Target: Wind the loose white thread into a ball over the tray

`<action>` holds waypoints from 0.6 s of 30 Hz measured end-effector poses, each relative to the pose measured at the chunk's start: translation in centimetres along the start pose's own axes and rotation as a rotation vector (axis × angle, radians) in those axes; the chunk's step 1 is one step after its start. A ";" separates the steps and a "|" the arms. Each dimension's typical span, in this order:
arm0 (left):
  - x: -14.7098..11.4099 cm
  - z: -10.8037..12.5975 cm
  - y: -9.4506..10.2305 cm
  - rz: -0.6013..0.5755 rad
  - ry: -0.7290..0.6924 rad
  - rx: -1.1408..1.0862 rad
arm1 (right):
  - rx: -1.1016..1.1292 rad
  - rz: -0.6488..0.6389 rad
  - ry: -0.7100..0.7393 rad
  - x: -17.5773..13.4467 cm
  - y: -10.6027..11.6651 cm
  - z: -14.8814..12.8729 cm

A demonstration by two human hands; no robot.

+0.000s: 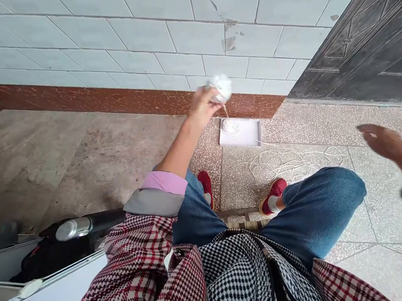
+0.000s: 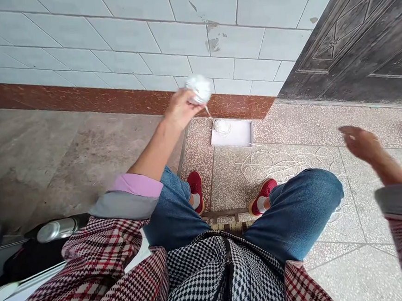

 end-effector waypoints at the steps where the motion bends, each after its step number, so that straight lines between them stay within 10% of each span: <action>1: -1.1 -0.8 -2.4 -0.098 0.023 0.000 | -0.066 0.044 -0.031 1.3 -0.9 0.9; 5: -4.7 -2.8 -8.4 -0.346 0.124 -0.033 | -0.142 0.098 -0.193 7.3 -11.0 4.7; 10: -4.4 -2.3 -7.1 -0.215 0.033 0.046 | 0.145 -0.090 -0.300 7.4 -21.9 2.5; 14: -4.4 -1.8 -5.1 -0.237 -0.106 0.428 | -0.030 -0.085 -0.175 5.8 -18.4 -2.1; 18: -6.9 -2.0 -7.0 -0.711 0.028 0.394 | -0.194 0.132 -0.135 6.9 -14.0 -0.7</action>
Point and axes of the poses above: each hand's wrist, its own x-axis towards the middle knuckle, its own y-axis out of the back of the hand, z = x × y, the point moved 2 cm from there along x, towards the middle knuckle, and after that the axes turned 3 degrees about -y, right-handed, at the moved point
